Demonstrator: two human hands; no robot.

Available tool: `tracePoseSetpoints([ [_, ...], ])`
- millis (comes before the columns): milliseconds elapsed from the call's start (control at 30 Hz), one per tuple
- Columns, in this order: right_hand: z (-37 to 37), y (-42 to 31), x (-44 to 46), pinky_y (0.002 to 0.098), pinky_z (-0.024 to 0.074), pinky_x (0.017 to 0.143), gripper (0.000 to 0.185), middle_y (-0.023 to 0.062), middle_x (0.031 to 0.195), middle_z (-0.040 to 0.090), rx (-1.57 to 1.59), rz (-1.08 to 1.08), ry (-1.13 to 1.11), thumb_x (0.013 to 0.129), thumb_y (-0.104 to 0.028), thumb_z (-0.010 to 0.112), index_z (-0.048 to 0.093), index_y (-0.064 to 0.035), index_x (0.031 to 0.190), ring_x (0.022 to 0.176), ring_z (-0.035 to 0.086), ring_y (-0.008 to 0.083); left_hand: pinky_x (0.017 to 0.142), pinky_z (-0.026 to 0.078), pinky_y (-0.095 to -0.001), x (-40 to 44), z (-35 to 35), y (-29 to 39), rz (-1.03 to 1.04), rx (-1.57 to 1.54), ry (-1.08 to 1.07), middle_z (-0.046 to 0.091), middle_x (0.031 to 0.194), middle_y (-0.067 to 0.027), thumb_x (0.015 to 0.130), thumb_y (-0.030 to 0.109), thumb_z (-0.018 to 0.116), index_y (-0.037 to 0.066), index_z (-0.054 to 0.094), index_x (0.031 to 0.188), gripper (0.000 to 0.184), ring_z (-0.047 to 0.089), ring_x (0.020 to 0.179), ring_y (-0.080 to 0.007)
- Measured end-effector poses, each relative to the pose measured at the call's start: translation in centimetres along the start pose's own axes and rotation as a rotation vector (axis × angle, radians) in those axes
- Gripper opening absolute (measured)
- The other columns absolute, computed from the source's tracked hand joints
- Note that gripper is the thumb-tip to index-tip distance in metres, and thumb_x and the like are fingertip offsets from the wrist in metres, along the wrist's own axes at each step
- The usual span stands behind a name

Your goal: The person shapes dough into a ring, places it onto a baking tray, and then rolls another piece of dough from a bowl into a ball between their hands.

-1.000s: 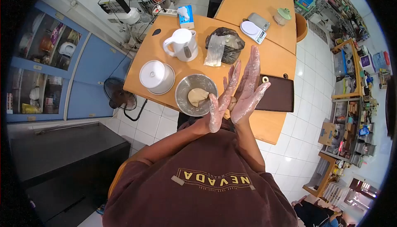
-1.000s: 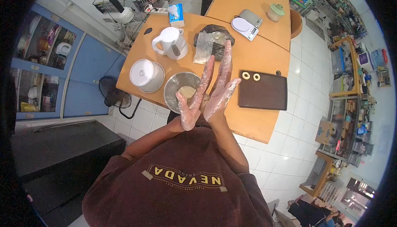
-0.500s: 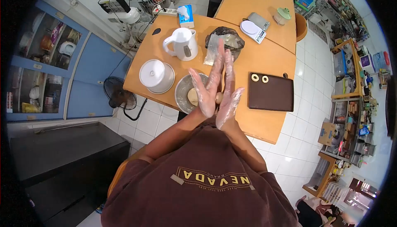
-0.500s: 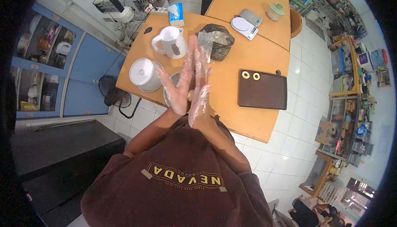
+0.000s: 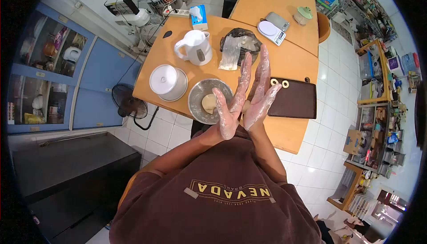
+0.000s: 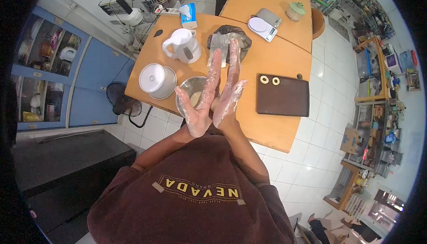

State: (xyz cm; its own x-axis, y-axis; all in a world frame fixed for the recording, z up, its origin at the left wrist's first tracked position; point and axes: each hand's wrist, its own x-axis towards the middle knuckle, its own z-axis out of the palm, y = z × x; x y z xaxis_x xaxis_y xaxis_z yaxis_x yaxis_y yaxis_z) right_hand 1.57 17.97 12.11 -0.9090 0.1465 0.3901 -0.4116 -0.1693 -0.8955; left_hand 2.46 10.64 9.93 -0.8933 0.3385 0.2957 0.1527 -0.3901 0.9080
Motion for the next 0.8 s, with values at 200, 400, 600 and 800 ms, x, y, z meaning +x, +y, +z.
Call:
tracePoseSetpoints([
  [200,0.4,2.3,-2.0,0.0484,0.0038,0.128,0.096,0.0163,0.173,0.011,-0.060,0.096,-0.085,0.101,-0.072,0.001,0.011,-0.0015,0.165,0.160,0.006,0.0328,0.127,-0.008,-0.0400,2.6,-1.2,1.2,0.035,-0.166,0.080,-0.001,0.175,-0.0082,0.092,0.085,-0.002,0.006,0.001,0.166,0.109,-0.004,0.160,-0.0218],
  [400,0.3,3.1,-2.2,0.0507,0.0051,0.127,0.094,0.0169,0.173,0.010,-0.018,0.023,-0.073,0.102,-0.071,-0.001,0.011,-0.0022,0.165,0.160,0.007,0.0346,0.128,-0.002,-0.0400,1.3,-1.1,-0.2,-0.118,-0.184,0.141,0.002,0.175,-0.0063,0.088,0.091,0.005,0.007,0.003,0.167,0.116,0.002,0.160,-0.0223],
  [600,-0.6,1.2,-0.8,0.0531,-0.0035,0.125,0.100,0.0196,0.173,0.007,-0.153,-0.010,-0.139,0.098,-0.076,0.000,0.013,-0.0027,0.165,0.160,0.002,0.0371,0.127,-0.006,-0.0414,0.6,-0.4,-0.3,-0.002,-0.139,0.044,-0.002,0.175,-0.0072,0.091,0.085,-0.001,0.006,-0.001,0.166,0.109,-0.004,0.160,-0.0235],
  [800,-0.9,2.6,-2.4,0.0539,-0.0111,0.123,0.101,0.0219,0.172,0.007,-0.235,-0.113,-0.262,0.098,-0.075,-0.002,0.014,-0.0005,0.165,0.160,0.000,0.0392,0.128,0.007,-0.0444,3.0,-1.7,2.2,0.051,-0.101,0.141,0.001,0.175,-0.0054,0.086,0.093,0.008,0.006,0.000,0.167,0.119,0.005,0.160,-0.0235],
])
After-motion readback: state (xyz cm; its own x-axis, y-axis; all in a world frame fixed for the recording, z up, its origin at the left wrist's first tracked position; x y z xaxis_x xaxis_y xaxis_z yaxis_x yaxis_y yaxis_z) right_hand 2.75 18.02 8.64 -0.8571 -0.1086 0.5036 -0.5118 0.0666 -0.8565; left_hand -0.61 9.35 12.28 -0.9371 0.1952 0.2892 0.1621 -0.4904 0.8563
